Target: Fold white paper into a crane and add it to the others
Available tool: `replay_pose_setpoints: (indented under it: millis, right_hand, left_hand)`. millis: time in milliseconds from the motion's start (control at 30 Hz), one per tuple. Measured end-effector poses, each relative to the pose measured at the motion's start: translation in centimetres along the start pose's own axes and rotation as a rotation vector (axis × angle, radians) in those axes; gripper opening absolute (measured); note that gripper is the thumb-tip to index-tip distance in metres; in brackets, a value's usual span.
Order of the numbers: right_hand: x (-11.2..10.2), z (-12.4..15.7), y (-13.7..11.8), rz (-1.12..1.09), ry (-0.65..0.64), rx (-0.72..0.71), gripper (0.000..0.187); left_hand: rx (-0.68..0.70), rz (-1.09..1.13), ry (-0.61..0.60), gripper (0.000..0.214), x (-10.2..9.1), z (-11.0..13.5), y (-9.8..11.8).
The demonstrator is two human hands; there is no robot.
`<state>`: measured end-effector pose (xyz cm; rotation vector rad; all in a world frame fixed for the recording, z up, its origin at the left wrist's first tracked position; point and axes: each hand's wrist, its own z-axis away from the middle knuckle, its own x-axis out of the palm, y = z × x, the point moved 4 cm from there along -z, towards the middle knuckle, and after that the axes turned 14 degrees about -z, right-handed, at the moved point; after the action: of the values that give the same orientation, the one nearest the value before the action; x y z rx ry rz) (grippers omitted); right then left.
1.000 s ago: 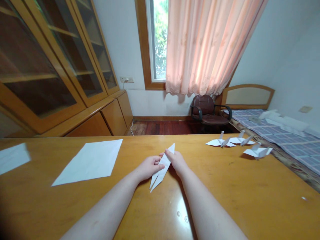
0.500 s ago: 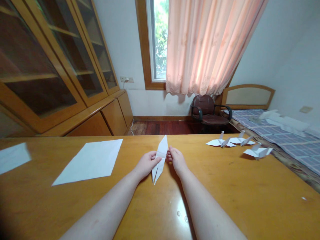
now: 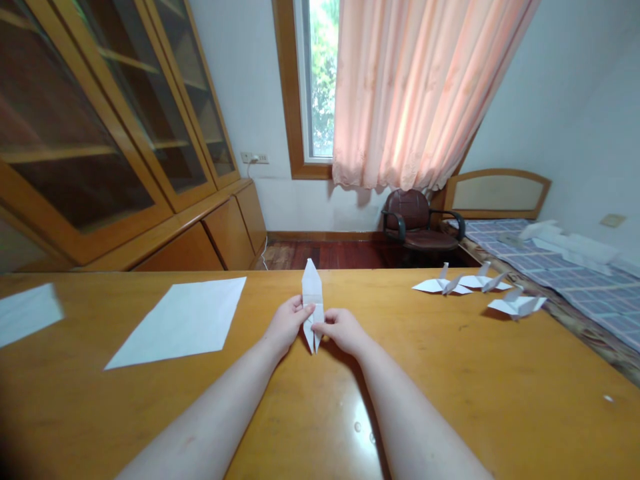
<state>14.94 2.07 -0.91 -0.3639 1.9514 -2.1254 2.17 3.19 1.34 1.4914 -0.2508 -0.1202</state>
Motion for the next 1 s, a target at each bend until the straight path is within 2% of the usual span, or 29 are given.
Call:
replay_pose_setpoints:
  millis: [233,367,567,733,1000]
  right_hand:
    - [0.59,0.39,-0.46,-0.019,-0.021,-0.034,0.028]
    - [0.55,0.37,-0.21,-0.006,-0.026,-0.019,0.033]
    - [0.20,0.19,0.11,0.069,0.007,0.008,0.029]
    - [0.38,0.47,-0.39,0.109,0.029,0.038,0.023]
    - [0.70,0.65,-0.38,0.012,-0.033,0.036,0.019]
  left_hand:
    - [0.030,-0.003,0.013,0.041,0.14,0.22,0.43]
    - [0.025,-0.010,-0.007,0.040,0.37,0.35,0.49]
    - [0.025,-0.001,0.003,0.042,0.27,0.15,0.34]
    - [0.032,-0.021,0.074,0.043,-0.28,-0.12,0.03]
    - [0.047,-0.014,0.131,0.041,-0.60,0.04,0.26]
